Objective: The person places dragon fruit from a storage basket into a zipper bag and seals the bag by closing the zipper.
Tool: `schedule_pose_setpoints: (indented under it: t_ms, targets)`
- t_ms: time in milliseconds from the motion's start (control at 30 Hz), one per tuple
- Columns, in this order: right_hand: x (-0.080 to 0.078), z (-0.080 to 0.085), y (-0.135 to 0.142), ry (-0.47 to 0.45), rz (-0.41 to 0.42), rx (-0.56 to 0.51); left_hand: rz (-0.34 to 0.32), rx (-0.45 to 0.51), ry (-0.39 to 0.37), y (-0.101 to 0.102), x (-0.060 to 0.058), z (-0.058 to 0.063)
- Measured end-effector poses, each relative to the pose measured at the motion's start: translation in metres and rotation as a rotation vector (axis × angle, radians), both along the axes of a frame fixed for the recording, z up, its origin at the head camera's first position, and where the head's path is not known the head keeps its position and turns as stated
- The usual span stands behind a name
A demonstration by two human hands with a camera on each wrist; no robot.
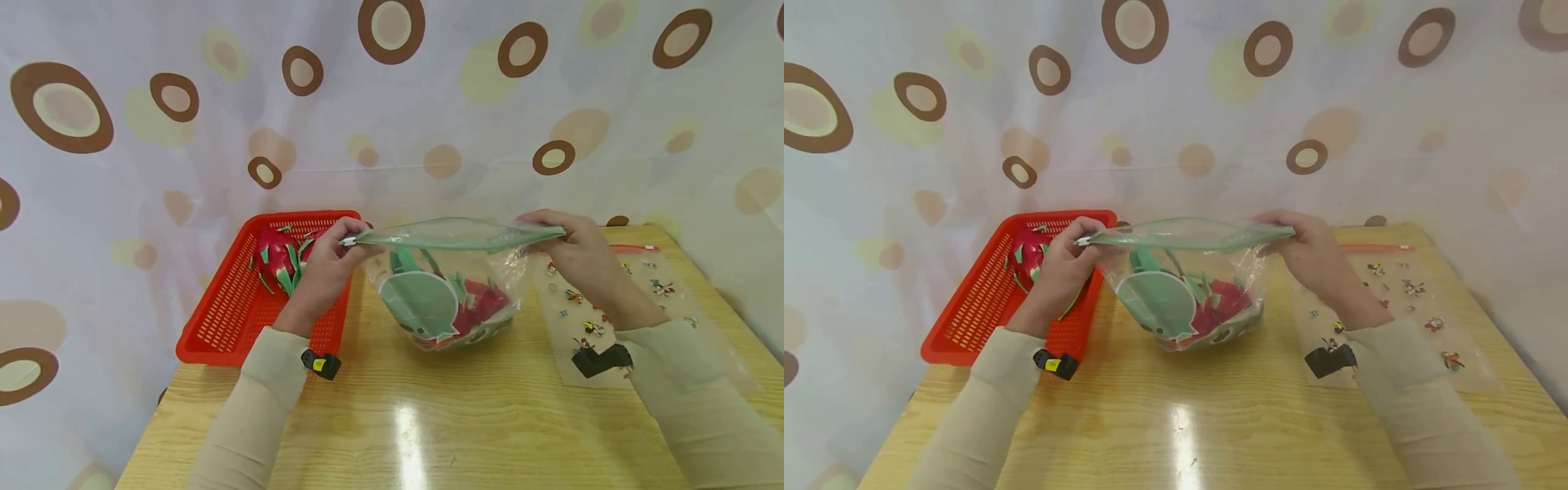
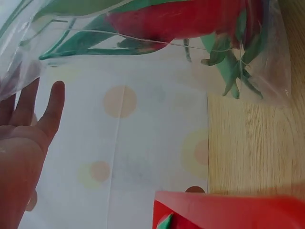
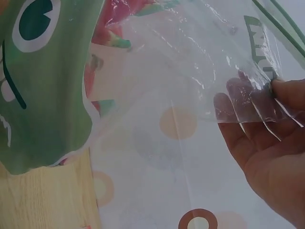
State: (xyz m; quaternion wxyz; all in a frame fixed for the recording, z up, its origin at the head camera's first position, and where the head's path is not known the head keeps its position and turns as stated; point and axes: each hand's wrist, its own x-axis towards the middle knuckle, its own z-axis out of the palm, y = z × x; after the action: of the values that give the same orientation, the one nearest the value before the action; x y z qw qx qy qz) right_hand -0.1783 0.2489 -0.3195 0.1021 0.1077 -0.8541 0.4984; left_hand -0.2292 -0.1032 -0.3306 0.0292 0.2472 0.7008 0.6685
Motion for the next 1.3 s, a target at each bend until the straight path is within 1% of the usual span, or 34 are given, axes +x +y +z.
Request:
schedule_pose_setpoints:
  t_ms: [67, 167, 200, 267, 333, 400, 467, 567, 633, 700, 767, 900, 1000, 1067, 1133, 1200, 1233, 1300]
  targets:
    - [0.000, 0.000, -0.001, 0.008, 0.012, -0.033, -0.054, 0.032, 0.006, 0.002, 0.000, -0.002]
    - [0.002, -0.001, -0.001, 0.020, 0.038, -0.087, -0.139, 0.039, 0.027, 0.004, 0.000, -0.006]
    - [0.002, -0.001, -0.001, 0.018, 0.043, -0.097, -0.150, 0.029, 0.033, 0.004, 0.000, -0.007]
    - [0.003, -0.002, 0.000, 0.013, 0.056, -0.119, -0.143, -0.010, 0.053, 0.004, 0.002, -0.010]
    - [0.002, -0.004, 0.002, 0.008, 0.064, -0.138, -0.125, -0.016, 0.050, 0.004, 0.002, -0.013]
    - [0.001, -0.006, 0.003, 0.000, 0.070, -0.170, -0.084, 0.003, 0.026, 0.003, 0.003, -0.014]
    - [-0.001, -0.010, 0.004, -0.005, 0.078, -0.200, -0.058, 0.042, 0.003, 0.002, 0.003, -0.015]
    - [-0.004, -0.015, 0.005, -0.024, 0.086, -0.248, -0.040, 0.095, -0.018, -0.001, 0.004, -0.016]
    - [-0.006, -0.018, 0.005, -0.033, 0.080, -0.241, -0.043, 0.113, -0.010, -0.001, 0.005, -0.017]
    - [-0.008, -0.020, 0.003, -0.043, 0.053, -0.222, -0.050, 0.119, 0.013, 0.001, 0.006, -0.017]
    - [-0.008, -0.021, 0.001, -0.054, 0.007, -0.184, -0.046, 0.123, 0.040, 0.003, 0.007, -0.015]
    - [-0.006, -0.021, -0.002, -0.066, -0.103, -0.081, 0.011, 0.093, 0.081, 0.009, 0.011, -0.012]
    - [-0.001, -0.019, -0.004, -0.022, -0.180, 0.044, 0.067, 0.074, 0.084, 0.010, 0.012, -0.012]
    - [0.004, -0.018, -0.006, 0.015, -0.237, 0.101, 0.092, 0.073, 0.078, 0.011, 0.013, -0.012]
    - [0.010, -0.014, -0.009, 0.042, -0.295, 0.137, 0.110, 0.076, 0.078, 0.013, 0.013, -0.011]
    - [0.017, -0.010, -0.012, 0.052, -0.343, 0.141, 0.122, 0.076, 0.077, 0.014, 0.014, -0.011]
    - [0.020, -0.008, -0.013, 0.065, -0.358, 0.147, 0.126, 0.076, 0.077, 0.014, 0.015, -0.011]
    - [0.027, -0.004, -0.017, 0.080, -0.360, 0.161, 0.133, 0.078, 0.078, 0.015, 0.015, -0.011]
